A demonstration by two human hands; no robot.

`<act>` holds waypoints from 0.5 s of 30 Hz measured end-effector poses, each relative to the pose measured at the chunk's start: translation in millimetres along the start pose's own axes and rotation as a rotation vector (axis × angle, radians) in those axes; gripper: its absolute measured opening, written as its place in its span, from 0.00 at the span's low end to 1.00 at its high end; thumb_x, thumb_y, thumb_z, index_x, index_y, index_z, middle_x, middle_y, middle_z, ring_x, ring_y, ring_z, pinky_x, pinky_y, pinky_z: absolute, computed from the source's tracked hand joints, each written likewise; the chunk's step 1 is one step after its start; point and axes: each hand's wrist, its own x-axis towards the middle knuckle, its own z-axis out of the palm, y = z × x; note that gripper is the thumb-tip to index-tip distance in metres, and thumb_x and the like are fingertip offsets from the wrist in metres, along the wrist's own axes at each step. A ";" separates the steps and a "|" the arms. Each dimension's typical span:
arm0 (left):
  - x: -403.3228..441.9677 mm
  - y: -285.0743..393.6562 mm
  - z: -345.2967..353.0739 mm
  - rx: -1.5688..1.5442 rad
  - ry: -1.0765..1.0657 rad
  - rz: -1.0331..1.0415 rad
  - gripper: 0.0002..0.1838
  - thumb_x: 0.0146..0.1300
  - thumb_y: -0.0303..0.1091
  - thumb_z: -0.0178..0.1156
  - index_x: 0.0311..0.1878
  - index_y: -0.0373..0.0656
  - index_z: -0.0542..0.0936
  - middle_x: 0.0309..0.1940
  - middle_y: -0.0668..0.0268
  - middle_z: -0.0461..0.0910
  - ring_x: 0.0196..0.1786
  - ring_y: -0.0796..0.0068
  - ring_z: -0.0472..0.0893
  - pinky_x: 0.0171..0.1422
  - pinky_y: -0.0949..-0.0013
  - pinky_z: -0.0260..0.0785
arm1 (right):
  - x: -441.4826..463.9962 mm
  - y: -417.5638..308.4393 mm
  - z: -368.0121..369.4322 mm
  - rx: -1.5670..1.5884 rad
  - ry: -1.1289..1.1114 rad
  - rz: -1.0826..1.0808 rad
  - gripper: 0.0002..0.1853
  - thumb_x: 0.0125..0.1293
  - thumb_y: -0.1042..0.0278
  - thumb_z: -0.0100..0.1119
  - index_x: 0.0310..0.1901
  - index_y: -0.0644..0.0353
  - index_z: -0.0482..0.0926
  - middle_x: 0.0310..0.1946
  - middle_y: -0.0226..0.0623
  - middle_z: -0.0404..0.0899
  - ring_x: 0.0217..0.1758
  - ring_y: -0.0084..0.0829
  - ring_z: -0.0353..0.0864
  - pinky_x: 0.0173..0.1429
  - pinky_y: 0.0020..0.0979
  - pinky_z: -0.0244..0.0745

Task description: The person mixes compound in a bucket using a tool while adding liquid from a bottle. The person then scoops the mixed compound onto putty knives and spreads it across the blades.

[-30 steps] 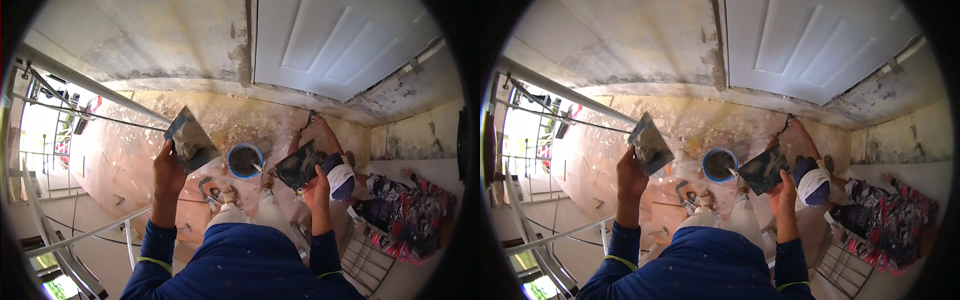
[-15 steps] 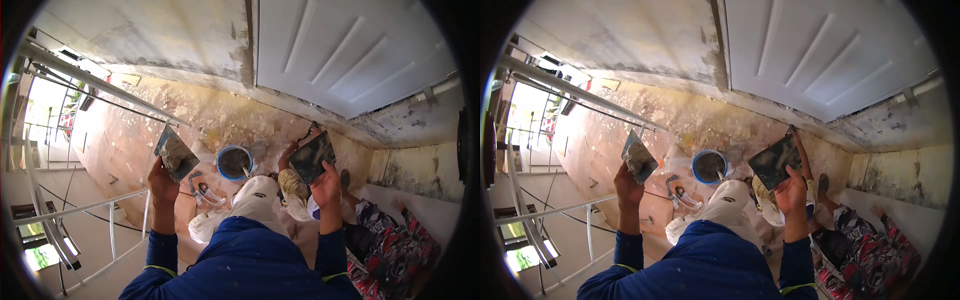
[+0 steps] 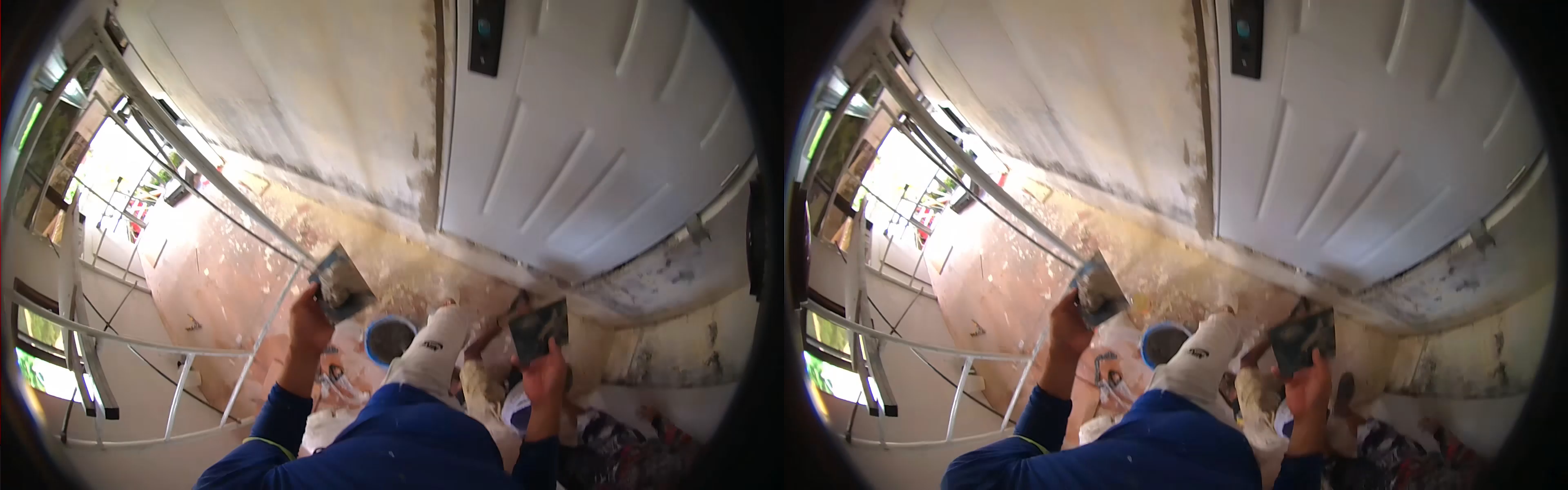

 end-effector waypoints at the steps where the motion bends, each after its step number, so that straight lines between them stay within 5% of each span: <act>1: 7.6 -2.1 -2.1 -0.002 0.041 -0.010 0.19 0.76 0.39 0.51 0.60 0.37 0.80 0.56 0.57 0.85 0.59 0.57 0.84 0.71 0.53 0.72 | 2.0 2.1 -8.6 -0.006 0.043 -0.008 0.23 0.77 0.52 0.54 0.69 0.51 0.73 0.61 0.39 0.83 0.58 0.41 0.85 0.51 0.54 0.86; 5: 36.5 -11.7 6.0 -0.036 -0.002 -0.079 0.17 0.74 0.38 0.54 0.56 0.39 0.82 0.51 0.58 0.88 0.53 0.59 0.87 0.65 0.57 0.77 | 7.5 7.2 -15.7 -0.073 0.064 -0.168 0.26 0.76 0.55 0.54 0.72 0.50 0.69 0.60 0.38 0.82 0.59 0.46 0.83 0.45 0.59 0.86; 6: 46.4 -13.0 9.7 -0.030 -0.017 -0.098 0.17 0.74 0.39 0.55 0.56 0.39 0.82 0.50 0.58 0.88 0.53 0.59 0.87 0.65 0.57 0.77 | 3.6 1.3 -6.9 -0.014 0.024 -0.146 0.21 0.75 0.62 0.56 0.67 0.52 0.74 0.58 0.41 0.83 0.60 0.46 0.83 0.52 0.53 0.84; 12: 128.2 -15.8 20.7 0.044 -0.149 -0.269 0.20 0.76 0.40 0.50 0.61 0.36 0.78 0.53 0.55 0.86 0.54 0.58 0.86 0.65 0.52 0.78 | 28.7 -10.7 -35.5 -1.652 0.303 -0.389 0.26 0.63 0.76 0.56 0.65 0.63 0.78 0.60 0.67 0.75 0.61 0.61 0.77 0.62 0.53 0.76; 15: 175.8 -3.1 33.7 0.058 -0.226 -0.378 0.21 0.77 0.40 0.49 0.63 0.36 0.76 0.55 0.53 0.85 0.54 0.57 0.86 0.64 0.50 0.79 | 68.9 -5.0 22.9 -1.498 0.301 -0.347 0.29 0.63 0.79 0.54 0.68 0.65 0.75 0.65 0.71 0.69 0.68 0.66 0.69 0.73 0.53 0.68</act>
